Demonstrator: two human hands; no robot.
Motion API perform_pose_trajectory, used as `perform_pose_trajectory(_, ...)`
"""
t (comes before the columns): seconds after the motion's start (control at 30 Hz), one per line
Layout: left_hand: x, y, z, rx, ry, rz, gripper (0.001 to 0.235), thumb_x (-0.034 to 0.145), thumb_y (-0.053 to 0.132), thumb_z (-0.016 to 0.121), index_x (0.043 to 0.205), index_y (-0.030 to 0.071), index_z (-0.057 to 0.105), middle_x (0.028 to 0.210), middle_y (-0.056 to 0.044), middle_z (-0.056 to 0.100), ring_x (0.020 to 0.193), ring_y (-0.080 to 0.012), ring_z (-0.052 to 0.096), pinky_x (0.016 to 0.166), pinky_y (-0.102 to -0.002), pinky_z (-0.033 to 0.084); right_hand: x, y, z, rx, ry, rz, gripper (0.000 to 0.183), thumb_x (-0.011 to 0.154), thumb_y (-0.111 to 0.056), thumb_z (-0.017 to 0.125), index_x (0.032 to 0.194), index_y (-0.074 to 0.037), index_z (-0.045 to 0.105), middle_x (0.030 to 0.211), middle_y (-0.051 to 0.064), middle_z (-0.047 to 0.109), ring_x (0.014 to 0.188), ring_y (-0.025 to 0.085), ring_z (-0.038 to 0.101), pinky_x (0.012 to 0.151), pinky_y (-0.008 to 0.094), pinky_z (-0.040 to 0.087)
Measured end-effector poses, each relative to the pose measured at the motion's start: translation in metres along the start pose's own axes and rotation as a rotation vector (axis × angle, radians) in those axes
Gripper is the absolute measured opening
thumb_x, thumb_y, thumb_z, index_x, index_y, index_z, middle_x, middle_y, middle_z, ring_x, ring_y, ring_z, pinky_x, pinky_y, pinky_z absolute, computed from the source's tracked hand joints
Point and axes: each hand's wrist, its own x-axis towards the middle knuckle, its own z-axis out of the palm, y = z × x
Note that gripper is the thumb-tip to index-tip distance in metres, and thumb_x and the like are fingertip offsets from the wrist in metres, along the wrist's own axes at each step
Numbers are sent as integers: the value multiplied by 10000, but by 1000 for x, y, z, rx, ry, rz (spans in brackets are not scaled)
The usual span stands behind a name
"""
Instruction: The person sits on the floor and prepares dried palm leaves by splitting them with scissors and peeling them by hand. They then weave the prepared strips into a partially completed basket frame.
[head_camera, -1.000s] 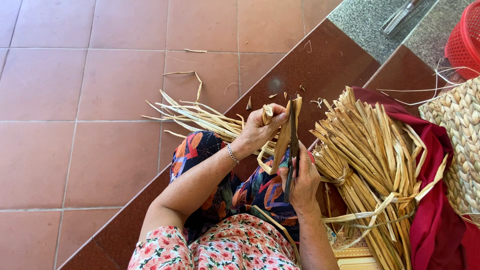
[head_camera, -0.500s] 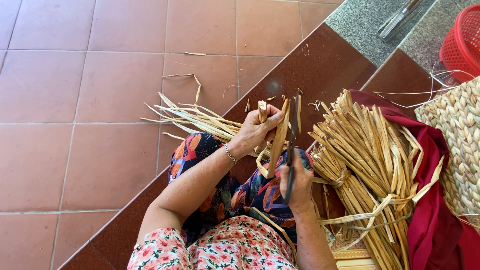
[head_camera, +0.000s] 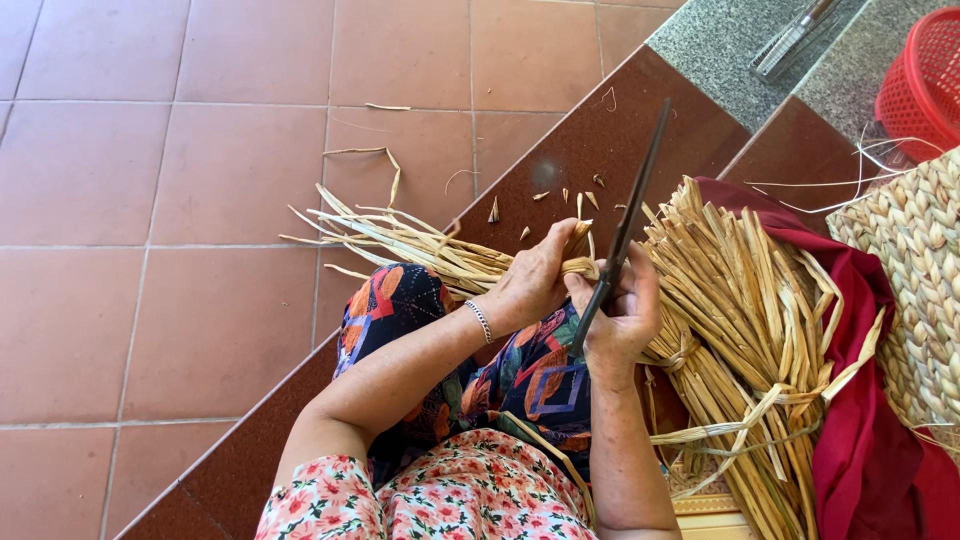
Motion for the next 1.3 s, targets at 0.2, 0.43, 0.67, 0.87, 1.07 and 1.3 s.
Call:
perform_pose_trajectory(0.2, 9, -10, -21, -391, -218, -79, 835, 820, 96, 806, 1484, 81, 300, 1134, -251, 602, 1033, -373, 659, 955, -441, 610, 12, 13, -19, 2, 64, 22, 605, 896, 115, 727, 1450, -67, 566, 1063, 84, 749, 940, 135, 745, 762, 220, 637)
perform_pose_trajectory(0.43, 14, -13, -56, 569, 382, 176, 186, 1002, 248, 660, 1181, 208, 630, 1184, -21, 721, 925, -189, 656, 828, -478, 442, 26, 12, -36, 76, 130, -1, 606, 880, 142, 731, 1423, -93, 597, 1110, 65, 714, 1038, 118, 722, 791, 220, 612)
perform_pose_trajectory(0.67, 8, -10, -35, -91, 0, 70, 241, 1055, 242, 674, 1200, 90, 555, 906, -30, 578, 760, -164, 547, 691, -331, 461, 30, 8, -30, 148, 17, 34, 567, 873, 84, 714, 1405, -82, 609, 1032, 90, 752, 766, 95, 695, 619, 198, 588)
perform_pose_trajectory(0.87, 7, 7, -30, -320, -48, 150, 217, 1011, 223, 724, 1109, 42, 655, 935, -10, 677, 822, -109, 650, 706, -267, 551, 27, -2, -18, 106, -12, 50, 609, 860, 94, 712, 1433, -61, 576, 1026, 100, 732, 863, 122, 731, 709, 213, 617)
perform_pose_trajectory(1.07, 4, -9, -15, -677, -186, -265, 198, 1041, 215, 646, 1096, 26, 658, 829, 19, 659, 718, -54, 588, 635, -239, 522, 28, 7, -16, 107, 4, 75, 552, 872, 80, 691, 1406, -16, 590, 995, 96, 708, 807, 111, 703, 704, 241, 612)
perform_pose_trajectory(1.3, 3, -1, -16, -474, -99, -145, 188, 1016, 196, 673, 1112, 35, 661, 836, 12, 686, 749, -34, 610, 665, -237, 545, 32, 3, -11, 101, 6, 80, 548, 905, -6, 787, 1394, 19, 539, 961, 93, 687, 765, 114, 690, 641, 223, 579)
